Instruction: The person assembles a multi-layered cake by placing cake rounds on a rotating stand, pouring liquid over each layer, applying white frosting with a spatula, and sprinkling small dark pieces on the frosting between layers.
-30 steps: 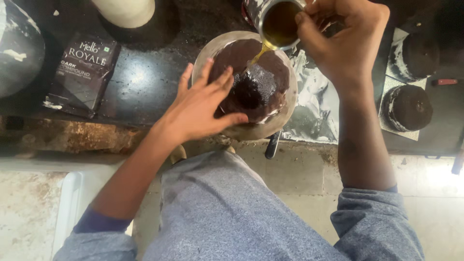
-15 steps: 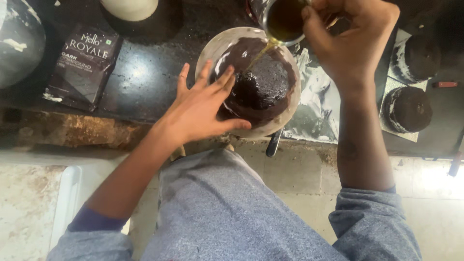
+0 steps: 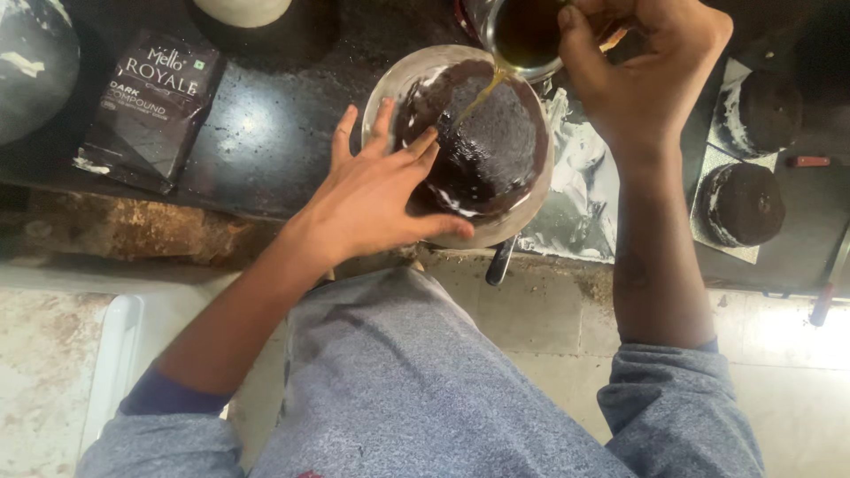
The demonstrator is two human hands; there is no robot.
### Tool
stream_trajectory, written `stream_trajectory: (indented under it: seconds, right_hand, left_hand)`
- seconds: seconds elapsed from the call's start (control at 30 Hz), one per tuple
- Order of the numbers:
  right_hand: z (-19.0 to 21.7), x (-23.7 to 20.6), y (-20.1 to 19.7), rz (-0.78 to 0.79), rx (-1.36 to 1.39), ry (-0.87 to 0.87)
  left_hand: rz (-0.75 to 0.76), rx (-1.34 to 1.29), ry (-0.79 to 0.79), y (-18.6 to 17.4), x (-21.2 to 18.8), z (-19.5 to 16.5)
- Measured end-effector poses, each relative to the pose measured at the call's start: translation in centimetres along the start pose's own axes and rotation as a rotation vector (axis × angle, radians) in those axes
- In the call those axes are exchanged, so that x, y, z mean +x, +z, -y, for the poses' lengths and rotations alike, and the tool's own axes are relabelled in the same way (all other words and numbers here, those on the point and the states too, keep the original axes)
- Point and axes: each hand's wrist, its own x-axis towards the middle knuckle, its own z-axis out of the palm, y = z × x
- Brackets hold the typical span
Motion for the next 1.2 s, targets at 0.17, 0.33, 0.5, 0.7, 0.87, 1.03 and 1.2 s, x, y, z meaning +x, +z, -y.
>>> stream_trajectory:
  seconds: [0.17,0.33,0.5,0.7,0.87,1.03,1.2]
  right_hand:
    - [0.1,0.1,0.3,-0.010,-0.053,0.003]
    - [0.4,0.1,0.6,-0.008,0.000,0.043]
    - [0.8,0.1,0.8,-0.017,0.003,0.043]
    - [1.1,0.4,1.0,-0.008,0.013,0.024]
    - [1.1,0.6,1.4,-0.014,-0.067,-0.034]
    - [1.1,0.6,1.7,-0.019,-0.069,-0.048]
    - [1.0,0.4,2.3,-0.021,-0.064,-0.032]
  left_hand:
    - [-0.072,-0.002,0.051,-0.2,0.2,0.3]
    - [-0.164,0.021,0.041,-0.2,-0.5,0.5]
    - [-0.081,0.003,0.024,-0.3,-0.6,0.4]
    - [-0.040,-0.076,-0.039,-0.4,-1.1,0.1]
    - [-0.036,-0.025,-0.039,-0.7,-1.4,0.2]
    - [-0.149,-0.015,-0.026,-0.8,-1.6,0.1]
    - [-0.054,0.026,-0.065,-0.8,-2.0,-0.3]
